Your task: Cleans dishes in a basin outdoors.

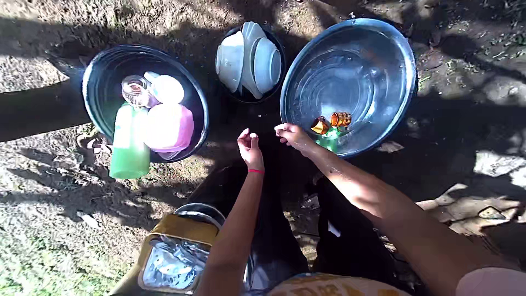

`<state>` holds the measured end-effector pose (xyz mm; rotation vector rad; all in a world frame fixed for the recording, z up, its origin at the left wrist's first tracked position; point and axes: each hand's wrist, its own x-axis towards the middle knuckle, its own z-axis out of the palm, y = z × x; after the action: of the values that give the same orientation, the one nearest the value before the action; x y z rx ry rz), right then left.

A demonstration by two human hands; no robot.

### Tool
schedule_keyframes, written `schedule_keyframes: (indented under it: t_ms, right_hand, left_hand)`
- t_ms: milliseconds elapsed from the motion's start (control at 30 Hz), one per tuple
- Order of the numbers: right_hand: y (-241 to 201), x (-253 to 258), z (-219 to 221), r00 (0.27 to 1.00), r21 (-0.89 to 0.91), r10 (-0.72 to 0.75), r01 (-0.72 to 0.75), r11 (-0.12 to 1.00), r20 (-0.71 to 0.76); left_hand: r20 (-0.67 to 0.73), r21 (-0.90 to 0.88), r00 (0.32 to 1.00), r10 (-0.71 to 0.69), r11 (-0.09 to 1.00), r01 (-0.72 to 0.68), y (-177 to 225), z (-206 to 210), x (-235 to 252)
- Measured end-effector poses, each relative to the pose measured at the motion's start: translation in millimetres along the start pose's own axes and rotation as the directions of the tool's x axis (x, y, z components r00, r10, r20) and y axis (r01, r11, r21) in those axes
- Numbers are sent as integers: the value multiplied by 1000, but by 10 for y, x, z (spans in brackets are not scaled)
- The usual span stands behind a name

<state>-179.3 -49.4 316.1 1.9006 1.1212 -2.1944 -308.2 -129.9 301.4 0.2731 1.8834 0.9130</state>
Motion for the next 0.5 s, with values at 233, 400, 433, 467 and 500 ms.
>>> schedule_keyframes:
  t_ms: [233, 400, 433, 467, 500]
  right_hand:
    - [1649, -211, -1664, 987, -66, 65, -75, 995, -144]
    - [2702, 178, -2633, 944, -117, 132, -174, 978, -303]
    - [2817, 298, -2777, 932, -114, 142, -189, 975, -333]
    - [2935, 434, -2894, 921, -118, 145, -200, 973, -363]
    - [3076, 605, -3000, 912, -142, 126, -194, 971, -390]
  left_hand:
    - [143, 141, 964, -223, 969, 204, -1050, 1494, -442]
    - [329, 552, 913, -240, 833, 20, -1657, 2444, -47]
    - [331, 600, 916, -229, 800, -17, -1734, 2605, 130]
    - [310, 630, 927, -213, 776, -33, -1828, 2743, 330]
    - [269, 641, 943, -198, 767, -22, -1934, 2861, 568]
